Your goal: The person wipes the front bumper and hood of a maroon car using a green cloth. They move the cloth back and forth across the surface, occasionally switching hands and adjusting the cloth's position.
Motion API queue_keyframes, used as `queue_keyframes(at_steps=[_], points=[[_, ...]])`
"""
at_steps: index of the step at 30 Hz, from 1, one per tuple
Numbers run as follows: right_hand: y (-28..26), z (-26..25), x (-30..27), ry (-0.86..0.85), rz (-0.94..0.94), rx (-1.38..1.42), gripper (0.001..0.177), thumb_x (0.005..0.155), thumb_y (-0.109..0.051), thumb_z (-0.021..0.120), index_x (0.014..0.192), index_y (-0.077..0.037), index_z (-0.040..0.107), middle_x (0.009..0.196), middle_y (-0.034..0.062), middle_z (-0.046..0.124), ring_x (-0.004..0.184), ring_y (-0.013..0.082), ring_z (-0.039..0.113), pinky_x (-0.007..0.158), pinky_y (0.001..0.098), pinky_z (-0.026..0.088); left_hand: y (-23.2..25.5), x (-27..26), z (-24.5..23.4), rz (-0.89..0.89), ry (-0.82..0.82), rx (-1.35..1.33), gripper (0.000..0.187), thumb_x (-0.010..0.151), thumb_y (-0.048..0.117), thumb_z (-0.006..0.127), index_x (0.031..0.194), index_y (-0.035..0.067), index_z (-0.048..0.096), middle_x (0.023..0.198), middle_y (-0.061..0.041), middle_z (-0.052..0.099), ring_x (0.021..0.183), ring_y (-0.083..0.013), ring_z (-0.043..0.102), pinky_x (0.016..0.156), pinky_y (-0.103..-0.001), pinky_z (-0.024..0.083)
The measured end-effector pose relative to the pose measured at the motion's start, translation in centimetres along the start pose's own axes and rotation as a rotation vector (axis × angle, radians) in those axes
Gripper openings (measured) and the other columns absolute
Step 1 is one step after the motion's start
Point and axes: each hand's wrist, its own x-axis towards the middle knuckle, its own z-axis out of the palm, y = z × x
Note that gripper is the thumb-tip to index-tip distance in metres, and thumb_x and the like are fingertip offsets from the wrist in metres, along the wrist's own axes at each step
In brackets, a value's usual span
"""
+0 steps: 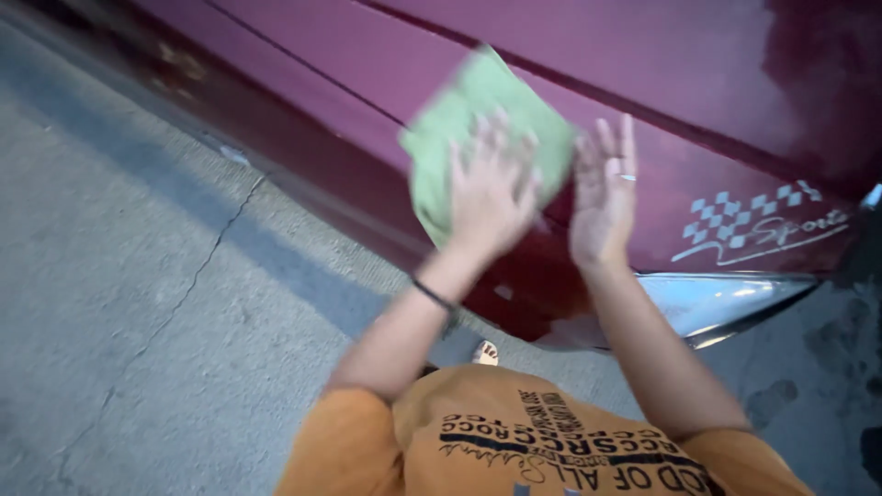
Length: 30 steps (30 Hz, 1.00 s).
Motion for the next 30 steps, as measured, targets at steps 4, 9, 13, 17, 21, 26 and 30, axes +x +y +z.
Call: queue_keyframes(at_steps=[4, 9, 13, 17, 21, 26, 30], points=[[1.4, -3.1, 0.0, -0.034, -0.115, -0.205, 0.057, 0.115, -0.027, 0.039, 0.166, -0.005, 0.024, 0.167, 0.0218, 0.037, 0.149, 0.0322, 0.047, 0.132, 0.0464, 0.032, -8.4, 6.3, -5.8, -0.238, -0.129, 0.062, 0.066, 0.100, 0.053, 0.044, 0.161, 0.030, 0.035, 0.169, -0.014, 0.018, 0.158, -0.0337, 0.013, 0.126, -0.062, 0.004], [3.2, -4.4, 0.5, -0.007, -0.230, -0.234, 0.047, 0.114, -0.019, 0.041, 0.156, 0.001, 0.038, 0.152, 0.0213, 0.049, 0.143, 0.0330, 0.052, 0.129, 0.0459, 0.036, -10.7, 6.2, -3.4, -0.182, 0.132, 0.125, 0.069, 0.095, 0.039, 0.052, 0.160, 0.019, 0.045, 0.166, -0.018, 0.017, 0.153, -0.0381, 0.013, 0.114, -0.072, 0.002], [2.3, -2.1, -0.5, 0.020, -0.332, -0.252, 0.041, 0.113, -0.017, 0.041, 0.150, 0.000, 0.046, 0.148, 0.0183, 0.054, 0.140, 0.0299, 0.055, 0.129, 0.0452, 0.040, 0.3, -1.5, -1.0, -0.054, 0.049, -0.062, 0.052, 0.098, 0.033, 0.050, 0.149, 0.025, 0.051, 0.168, -0.017, 0.023, 0.159, -0.0394, 0.019, 0.127, -0.069, 0.009], [0.5, 0.7, -1.8, 0.048, -0.318, -0.619, 0.045, 0.114, -0.029, 0.040, 0.148, -0.002, 0.050, 0.151, 0.0152, 0.052, 0.140, 0.0289, 0.050, 0.125, 0.0452, 0.037, 3.1, -4.1, 1.7, 0.102, -0.072, -0.305, 0.061, 0.106, 0.034, 0.037, 0.163, 0.015, 0.024, 0.172, -0.018, 0.023, 0.161, -0.0367, 0.018, 0.125, -0.070, 0.004], [0.2, 1.6, -2.5, -0.217, -0.181, -1.161, 0.060, 0.110, -0.050, 0.029, 0.158, -0.017, 0.042, 0.168, 0.0142, 0.035, 0.158, 0.0361, 0.025, 0.129, 0.0543, 0.014, 1.3, -3.1, 0.7, 0.029, 0.140, -1.353, 0.068, 0.117, 0.038, 0.030, 0.166, -0.002, 0.005, 0.175, -0.020, 0.018, 0.166, -0.0378, 0.017, 0.138, -0.057, 0.012], [-1.3, -4.7, -1.2, -0.190, -0.058, -1.778, 0.069, 0.100, -0.062, 0.042, 0.161, -0.030, 0.036, 0.171, 0.0133, 0.018, 0.157, 0.0410, 0.009, 0.120, 0.0661, 0.000, 1.2, -2.6, -1.0, 0.125, 0.169, -1.204, 0.067, 0.116, 0.036, 0.032, 0.164, -0.005, 0.012, 0.173, -0.020, 0.024, 0.162, -0.0385, 0.022, 0.136, -0.052, 0.011], [-3.9, -18.5, 0.7, 0.332, 0.250, -1.755, 0.071, 0.102, -0.059, 0.047, 0.165, -0.032, 0.026, 0.173, 0.0122, 0.014, 0.159, 0.0438, 0.008, 0.123, 0.0670, 0.002, 2.3, -2.9, 0.0, 0.240, 0.056, -0.996, 0.058, 0.114, 0.034, 0.036, 0.160, -0.001, 0.032, 0.170, -0.023, 0.031, 0.164, -0.0405, 0.023, 0.137, -0.055, 0.011]])
